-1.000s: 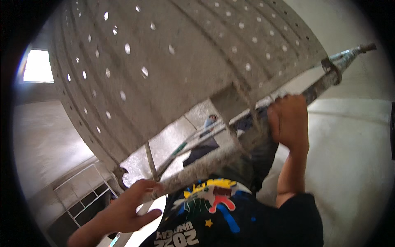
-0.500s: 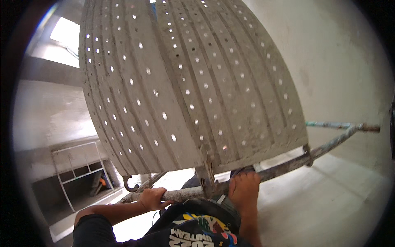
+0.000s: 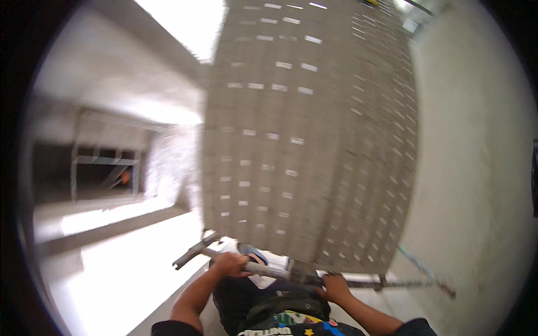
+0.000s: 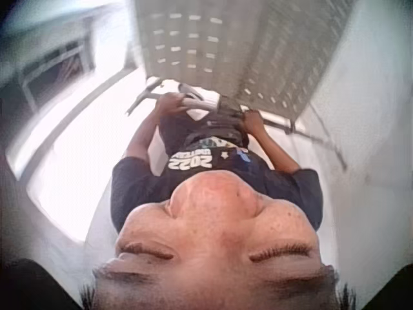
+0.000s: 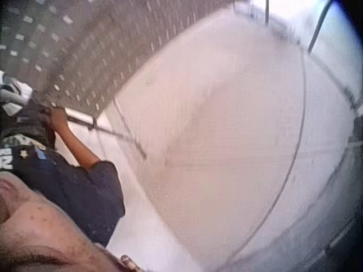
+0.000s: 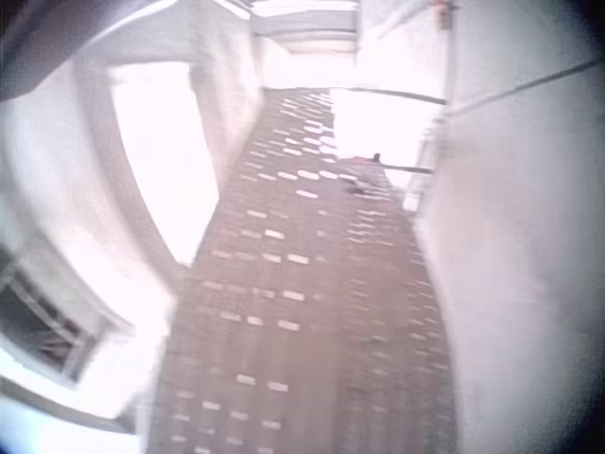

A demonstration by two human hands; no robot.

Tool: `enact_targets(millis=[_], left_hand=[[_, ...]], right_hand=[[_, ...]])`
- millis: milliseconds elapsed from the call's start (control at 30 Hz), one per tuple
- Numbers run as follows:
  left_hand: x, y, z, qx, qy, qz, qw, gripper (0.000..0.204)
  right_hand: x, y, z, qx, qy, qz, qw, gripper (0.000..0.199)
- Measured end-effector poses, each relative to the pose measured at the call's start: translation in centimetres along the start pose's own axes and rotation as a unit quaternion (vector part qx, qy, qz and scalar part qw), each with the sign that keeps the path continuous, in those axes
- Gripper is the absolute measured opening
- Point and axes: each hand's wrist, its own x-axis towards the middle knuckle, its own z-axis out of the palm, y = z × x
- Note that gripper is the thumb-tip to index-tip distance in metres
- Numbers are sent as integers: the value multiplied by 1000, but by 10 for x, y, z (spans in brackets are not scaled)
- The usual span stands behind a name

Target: The person climbs a metal scaffolding structure inside a building under construction. They lift and position a perforated metal platform onto the scaffolding frame, securing it in place. The person then descends the structure and walks across the concrete floor.

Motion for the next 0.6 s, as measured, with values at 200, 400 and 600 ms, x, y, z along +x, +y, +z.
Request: enact_targets(millis=[200, 400, 600], left_hand=[[10, -21, 36, -3, -65, -1, 998, 52], [-56, 82, -14, -82, 156, -248, 953, 49], [-375, 183, 1, -96, 259, -690, 669, 69]], right_hand=[[29, 59, 30, -133, -111, -133, 976, 42], [142, 44, 15, -231, -192, -233, 925, 37], [127, 41, 25, -225, -206, -172, 936, 35]])
